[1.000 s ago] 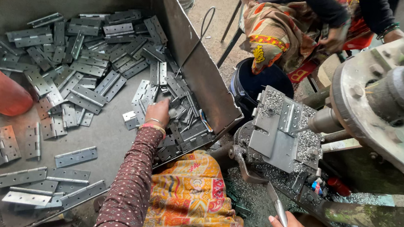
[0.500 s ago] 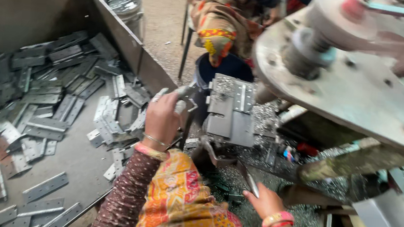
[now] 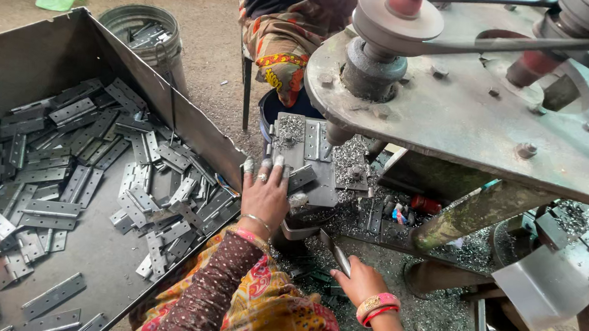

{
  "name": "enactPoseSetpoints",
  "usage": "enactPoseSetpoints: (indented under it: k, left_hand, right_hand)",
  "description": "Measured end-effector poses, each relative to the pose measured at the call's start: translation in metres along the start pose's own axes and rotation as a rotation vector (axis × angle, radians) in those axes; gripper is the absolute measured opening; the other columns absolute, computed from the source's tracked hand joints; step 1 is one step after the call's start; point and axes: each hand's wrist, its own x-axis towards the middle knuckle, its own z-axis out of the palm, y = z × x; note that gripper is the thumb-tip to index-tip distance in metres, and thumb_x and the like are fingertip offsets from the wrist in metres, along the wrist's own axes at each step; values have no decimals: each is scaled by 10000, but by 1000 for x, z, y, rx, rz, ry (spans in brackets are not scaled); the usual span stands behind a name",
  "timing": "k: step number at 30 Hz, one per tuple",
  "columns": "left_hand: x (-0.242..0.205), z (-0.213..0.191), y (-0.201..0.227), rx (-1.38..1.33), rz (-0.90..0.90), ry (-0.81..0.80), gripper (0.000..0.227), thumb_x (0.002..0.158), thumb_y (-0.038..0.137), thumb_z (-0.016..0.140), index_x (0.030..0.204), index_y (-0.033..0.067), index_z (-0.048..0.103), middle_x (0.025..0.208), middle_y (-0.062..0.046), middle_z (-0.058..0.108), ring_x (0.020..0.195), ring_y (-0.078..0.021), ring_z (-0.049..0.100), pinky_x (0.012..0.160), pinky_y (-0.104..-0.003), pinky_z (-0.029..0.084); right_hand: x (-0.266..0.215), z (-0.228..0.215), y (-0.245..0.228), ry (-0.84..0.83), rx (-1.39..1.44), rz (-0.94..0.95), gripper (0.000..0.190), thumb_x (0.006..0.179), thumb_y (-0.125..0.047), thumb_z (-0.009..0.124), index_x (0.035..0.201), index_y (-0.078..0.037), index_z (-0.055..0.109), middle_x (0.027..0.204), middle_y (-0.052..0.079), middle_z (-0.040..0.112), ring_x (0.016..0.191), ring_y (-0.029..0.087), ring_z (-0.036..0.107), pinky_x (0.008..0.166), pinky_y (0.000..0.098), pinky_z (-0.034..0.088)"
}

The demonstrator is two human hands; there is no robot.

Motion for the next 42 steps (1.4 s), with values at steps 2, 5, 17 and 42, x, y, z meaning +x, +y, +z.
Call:
enactPoseSetpoints:
  k: [2,5,17,42]
  left_hand:
    - [-3,1,-1,-12,14,-43,408,838,287,603,1215,140,655,1344,-72,601,1210,-273,590,1065,-560,320]
    - [-7,5,-1,-74,18,-103,376,904,228,586,1267,160,653,1255,-40,632,1144,-259,608,1094,-537,350]
    - [3,17,-22,-238,-64,-94,372,960,119,568,1329,118,620,1120,-65,665,1080,-287,621,1042,-435,451]
    - [20,56,67,-34,-26,-227,425,946,178,515,1310,-11,627,1450,-185,513,1362,-334,477,1150,-550,337]
  right_hand:
    - [1,1,-1,27,-2,-14,487,910,-573,617,1040,-106,577,832,142,740,796,343,753,721,474,589]
    - [0,3,1,58,-12,-34,488,909,-574,623,1034,-104,582,831,149,737,806,358,741,728,480,578]
    - [-1,5,2,61,-16,-22,503,896,-586,625,1056,-111,579,845,158,737,815,371,733,741,493,568]
    - [16,112,37,352,215,-122,369,913,-425,643,996,-67,605,811,202,723,780,418,700,691,517,531]
